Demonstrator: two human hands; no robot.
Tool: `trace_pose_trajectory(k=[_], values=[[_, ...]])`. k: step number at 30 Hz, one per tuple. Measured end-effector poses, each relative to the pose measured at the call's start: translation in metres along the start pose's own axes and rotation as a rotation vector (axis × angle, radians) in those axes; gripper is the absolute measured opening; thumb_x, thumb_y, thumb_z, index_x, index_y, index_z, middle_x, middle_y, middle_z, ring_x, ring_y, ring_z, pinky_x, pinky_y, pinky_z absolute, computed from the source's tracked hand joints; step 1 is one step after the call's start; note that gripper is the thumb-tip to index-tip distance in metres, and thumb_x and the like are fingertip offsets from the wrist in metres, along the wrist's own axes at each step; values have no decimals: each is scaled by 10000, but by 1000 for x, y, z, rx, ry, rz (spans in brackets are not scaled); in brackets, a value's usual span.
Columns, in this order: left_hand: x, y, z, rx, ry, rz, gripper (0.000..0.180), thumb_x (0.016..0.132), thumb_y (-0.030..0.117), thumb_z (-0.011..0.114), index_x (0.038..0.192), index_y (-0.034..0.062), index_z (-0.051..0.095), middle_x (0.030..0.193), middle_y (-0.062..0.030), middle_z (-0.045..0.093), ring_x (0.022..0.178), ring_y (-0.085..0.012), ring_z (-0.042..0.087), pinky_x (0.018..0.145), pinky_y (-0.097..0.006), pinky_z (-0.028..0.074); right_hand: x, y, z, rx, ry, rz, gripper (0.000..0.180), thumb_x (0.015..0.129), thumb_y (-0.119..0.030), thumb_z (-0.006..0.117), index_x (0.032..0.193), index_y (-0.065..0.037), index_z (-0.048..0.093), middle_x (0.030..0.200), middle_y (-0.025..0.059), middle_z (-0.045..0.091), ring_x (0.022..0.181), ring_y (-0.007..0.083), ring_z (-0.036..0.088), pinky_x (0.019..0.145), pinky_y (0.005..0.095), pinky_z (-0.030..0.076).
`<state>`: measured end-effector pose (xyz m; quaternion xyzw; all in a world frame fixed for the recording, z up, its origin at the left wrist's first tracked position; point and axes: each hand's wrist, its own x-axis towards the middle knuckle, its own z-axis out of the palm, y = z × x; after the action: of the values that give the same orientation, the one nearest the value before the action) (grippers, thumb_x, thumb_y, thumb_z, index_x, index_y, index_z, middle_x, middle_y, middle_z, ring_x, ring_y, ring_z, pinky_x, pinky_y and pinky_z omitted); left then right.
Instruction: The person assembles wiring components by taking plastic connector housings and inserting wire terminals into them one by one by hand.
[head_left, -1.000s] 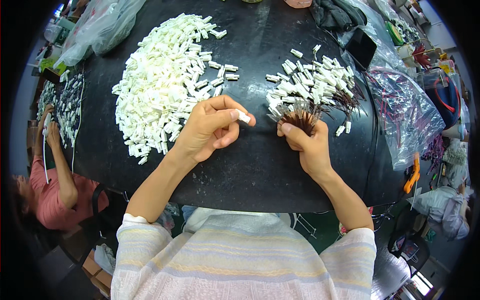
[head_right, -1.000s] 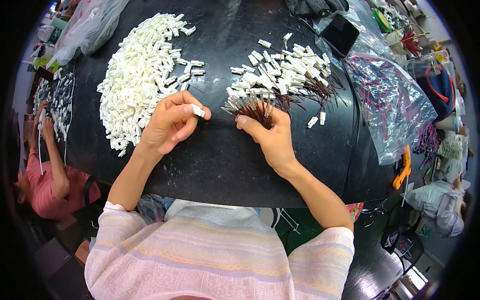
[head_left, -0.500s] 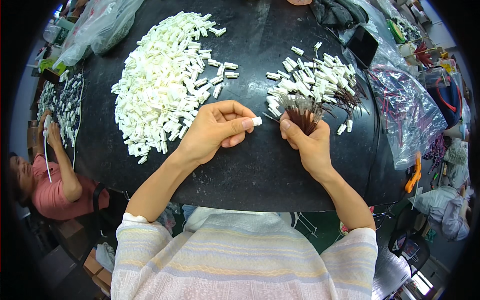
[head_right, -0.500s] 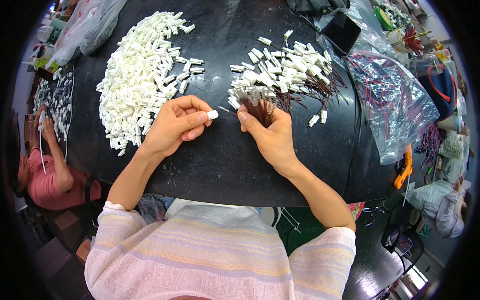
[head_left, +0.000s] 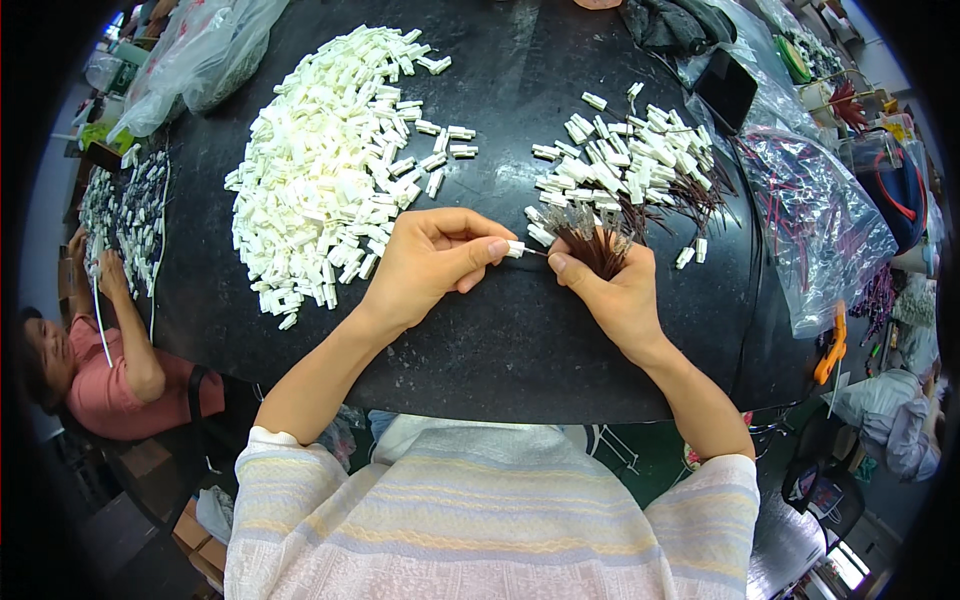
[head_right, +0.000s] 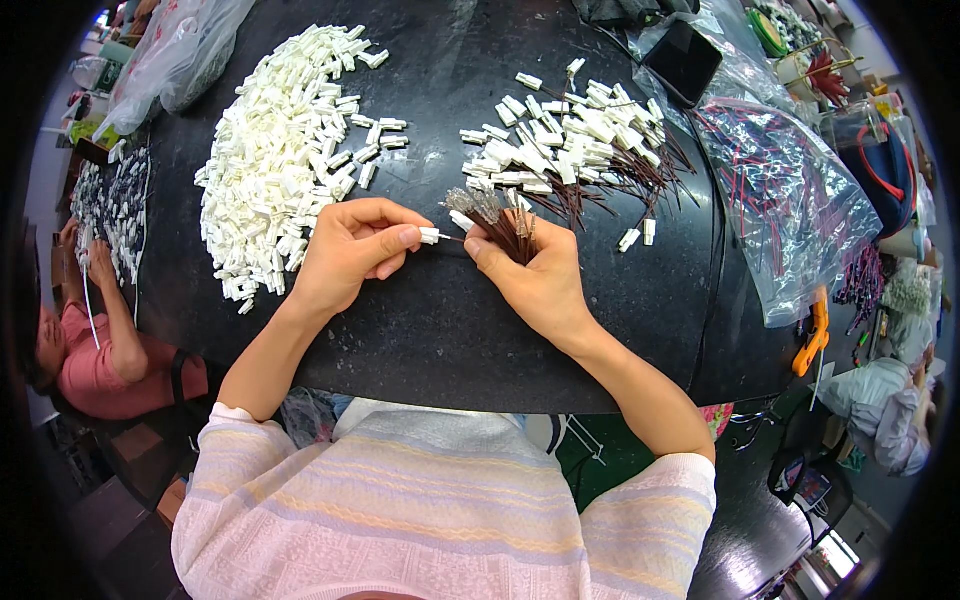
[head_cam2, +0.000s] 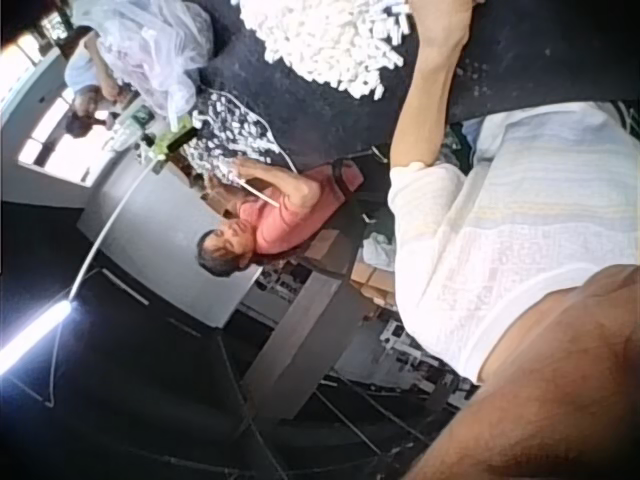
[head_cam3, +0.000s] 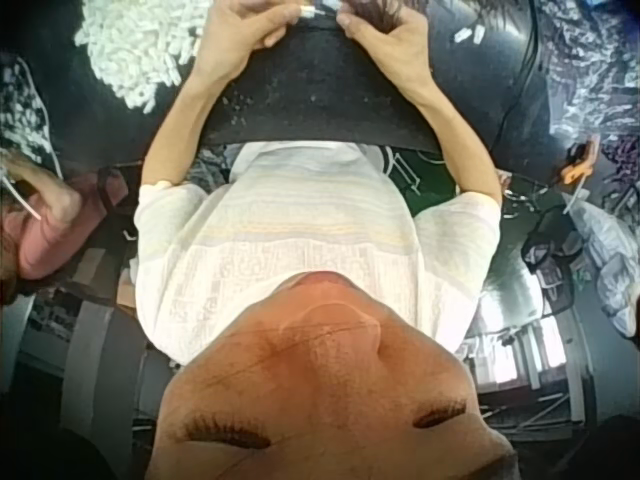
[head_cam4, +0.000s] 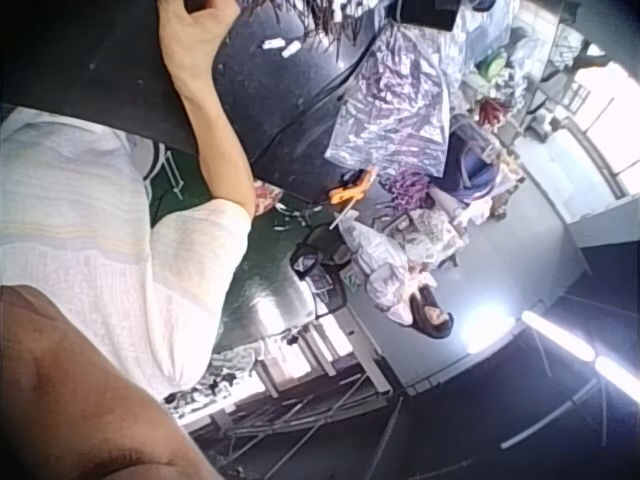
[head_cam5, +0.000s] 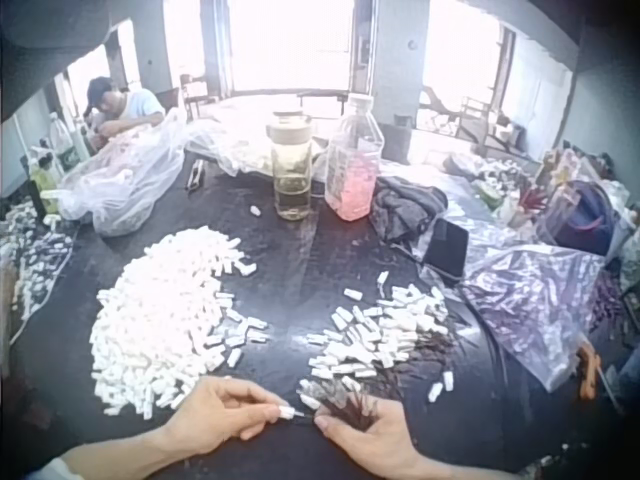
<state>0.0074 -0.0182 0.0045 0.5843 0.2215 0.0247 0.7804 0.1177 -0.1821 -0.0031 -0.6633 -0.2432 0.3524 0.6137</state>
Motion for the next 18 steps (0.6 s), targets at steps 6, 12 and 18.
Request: trace_pose_trajectory(k=[6, 12, 18], values=[[0, -6, 5, 44, -42, -6, 134, 787, 60, 622, 851, -57, 631, 668, -41, 590, 505, -38, 456, 454, -166, 354, 0, 7, 1, -81, -18, -75, 68, 788, -24, 591, 829, 29, 581, 675, 1, 546, 618, 36, 466, 541, 190, 376], [-1, -2, 8, 11, -29, 38, 159, 827, 83, 581, 922, -40, 616, 717, -39, 584, 539, -44, 470, 481, -169, 367, 3, -1, 0, -105, -34, -147, 75, 784, -15, 590, 835, 39, 580, 651, 25, 551, 594, 49, 481, 525, 199, 380], [1, -1, 1, 189, 106, 203, 208, 873, 128, 511, 1014, -7, 581, 787, -36, 586, 581, -47, 460, 542, -182, 396, 27, -24, -51, -580, 326, -584, 134, 759, 67, 520, 884, 28, 550, 684, 120, 580, 616, 227, 578, 562, 293, 432]])
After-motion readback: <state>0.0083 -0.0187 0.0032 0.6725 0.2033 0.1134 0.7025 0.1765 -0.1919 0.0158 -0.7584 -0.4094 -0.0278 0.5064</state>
